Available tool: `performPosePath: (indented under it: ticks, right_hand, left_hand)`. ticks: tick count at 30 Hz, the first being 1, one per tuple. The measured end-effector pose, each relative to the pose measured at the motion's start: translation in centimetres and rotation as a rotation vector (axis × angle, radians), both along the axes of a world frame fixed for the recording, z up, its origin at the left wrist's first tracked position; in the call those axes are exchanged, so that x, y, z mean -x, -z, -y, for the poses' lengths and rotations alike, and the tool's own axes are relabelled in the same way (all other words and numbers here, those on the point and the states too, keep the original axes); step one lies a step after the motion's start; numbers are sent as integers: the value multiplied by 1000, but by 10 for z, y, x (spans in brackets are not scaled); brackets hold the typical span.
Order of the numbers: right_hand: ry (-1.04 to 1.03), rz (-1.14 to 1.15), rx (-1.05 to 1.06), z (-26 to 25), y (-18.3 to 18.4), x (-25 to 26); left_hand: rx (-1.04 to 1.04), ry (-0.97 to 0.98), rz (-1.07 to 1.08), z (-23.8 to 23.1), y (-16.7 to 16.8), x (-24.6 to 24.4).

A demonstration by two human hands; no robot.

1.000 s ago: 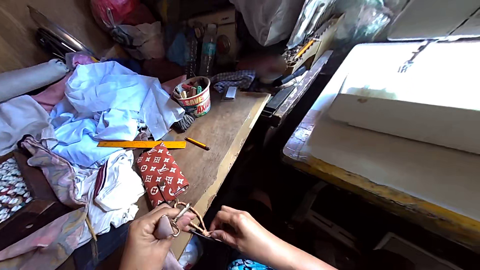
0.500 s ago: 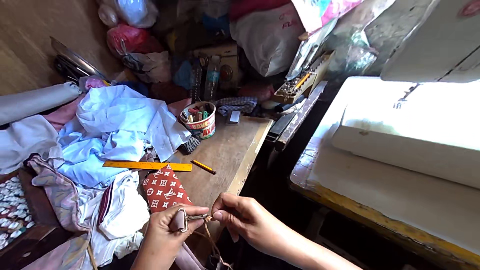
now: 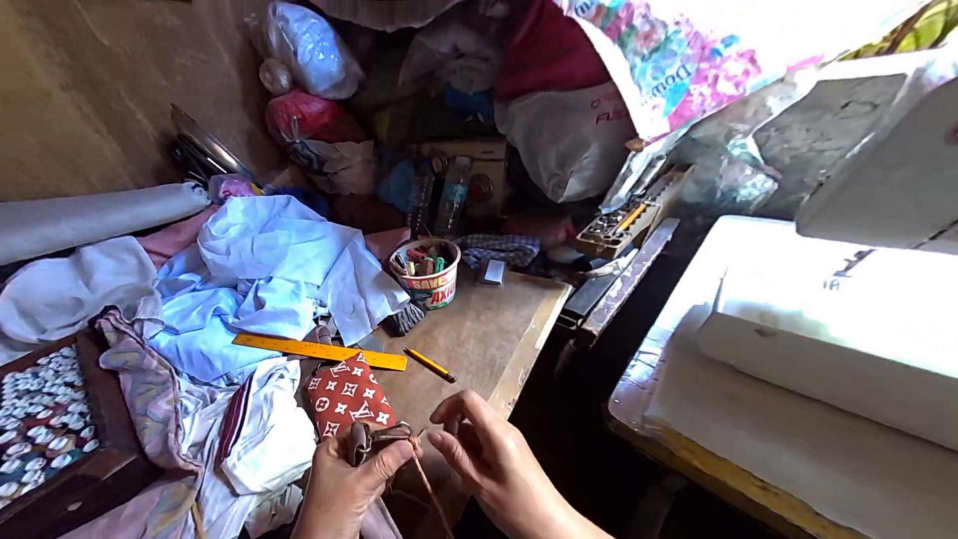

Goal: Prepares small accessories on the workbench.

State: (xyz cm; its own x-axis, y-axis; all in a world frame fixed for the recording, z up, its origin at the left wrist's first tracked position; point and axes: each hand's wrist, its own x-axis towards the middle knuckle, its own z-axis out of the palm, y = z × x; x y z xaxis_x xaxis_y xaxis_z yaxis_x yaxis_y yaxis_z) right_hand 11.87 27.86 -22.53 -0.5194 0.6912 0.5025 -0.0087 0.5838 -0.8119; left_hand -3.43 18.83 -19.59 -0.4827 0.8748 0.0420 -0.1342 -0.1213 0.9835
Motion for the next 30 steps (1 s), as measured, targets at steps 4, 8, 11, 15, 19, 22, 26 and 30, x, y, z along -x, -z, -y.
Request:
performPosePath:
  ticks: [4, 8, 11, 15, 19, 22, 26, 30]
  right_hand:
    - [92, 4, -251, 3, 4, 2]
    - [86, 39, -271, 5, 2, 4]
    - [96, 85, -322, 8, -1, 3]
    - [99, 94, -329, 10, -3, 7]
    - [33, 92, -149, 11, -10, 11]
    - [-19, 92, -26, 12, -13, 11]
    - [8, 103, -119, 13, -10, 12]
    - [4, 133, -148, 14, -13, 14]
  left_hand:
    - [-24, -44, -73, 0, 3, 0]
    - [-100, 34, -263, -1, 7, 7]
    - [-155, 128, -493, -1, 6, 18]
    - [-152, 178, -556, -2, 3, 25]
    - [-119, 204, -403, -3, 1, 27]
    - [-83, 270, -533, -5, -5, 35]
    - [-147, 270, -842, -6, -5, 43]
    - [-311, 298, -1142, -10, -7, 53]
